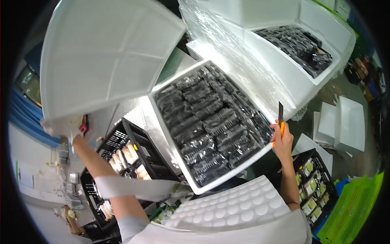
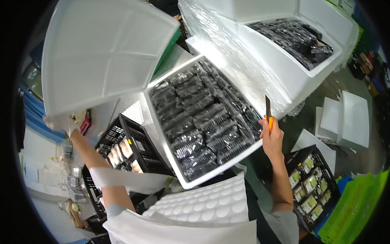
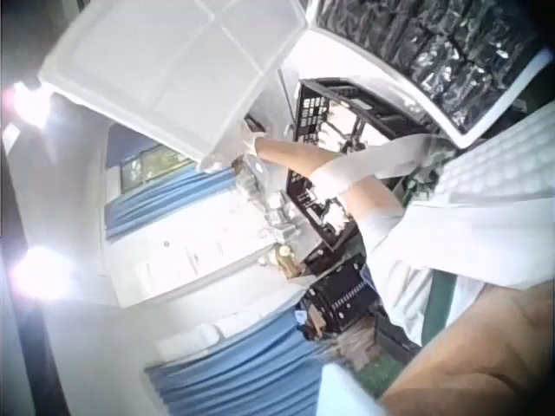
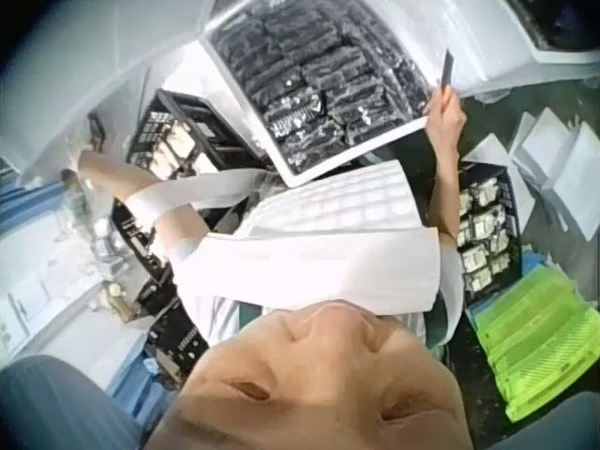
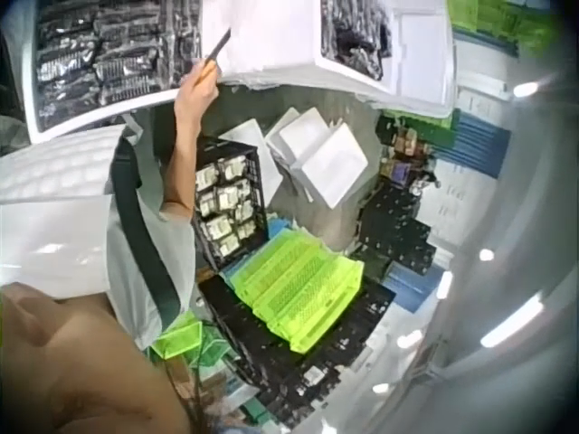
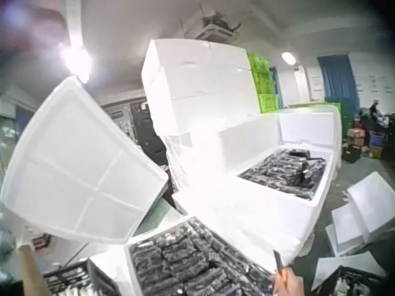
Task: The person packs trays of mushrooms into a foam container and applies labels and stickers to the mushroom packages by hand.
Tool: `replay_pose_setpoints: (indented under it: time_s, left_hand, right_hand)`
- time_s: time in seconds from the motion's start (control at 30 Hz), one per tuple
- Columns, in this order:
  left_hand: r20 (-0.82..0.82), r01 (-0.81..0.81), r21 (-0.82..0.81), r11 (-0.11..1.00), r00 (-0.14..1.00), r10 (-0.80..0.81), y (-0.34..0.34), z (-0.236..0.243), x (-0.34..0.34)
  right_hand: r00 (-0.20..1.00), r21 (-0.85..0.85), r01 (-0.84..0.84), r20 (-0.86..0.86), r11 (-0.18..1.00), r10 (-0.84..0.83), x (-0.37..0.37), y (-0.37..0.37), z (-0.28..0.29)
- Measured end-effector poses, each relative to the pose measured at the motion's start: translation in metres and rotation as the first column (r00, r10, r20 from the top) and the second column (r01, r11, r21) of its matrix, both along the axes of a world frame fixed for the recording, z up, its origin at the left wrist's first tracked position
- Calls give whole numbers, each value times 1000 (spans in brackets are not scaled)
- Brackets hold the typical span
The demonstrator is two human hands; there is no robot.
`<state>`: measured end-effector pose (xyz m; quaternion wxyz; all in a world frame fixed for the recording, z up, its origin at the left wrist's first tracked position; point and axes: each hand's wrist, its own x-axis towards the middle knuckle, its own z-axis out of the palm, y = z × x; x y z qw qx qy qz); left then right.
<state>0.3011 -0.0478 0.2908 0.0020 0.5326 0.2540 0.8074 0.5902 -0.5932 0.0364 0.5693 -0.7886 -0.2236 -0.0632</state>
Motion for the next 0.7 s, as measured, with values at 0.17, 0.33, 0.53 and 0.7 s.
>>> replay_pose_setpoints:
  time_s: [0.17,0.33,0.53,0.7]
  left_hand:
    - [208,-19,-199,980,976,61,1,-45,-41]
    - [-187,-734,-414,538,647,739,-20,-53,-164]
    - [-29,-714,-221,664,686,727,-72,43,-200]
    - [-142,-512,-338,789,857,495,-78,40,-108]
  right_hand:
    - [985,-20,-170,-36,985,169,37,47,12]
    - [957,-62,-290,-3,955,290,35,85,21]
    - [904,220,-252,-295,942,311,36,79,13]
    - [859,660,-138,-291,738,421,26,69,40]
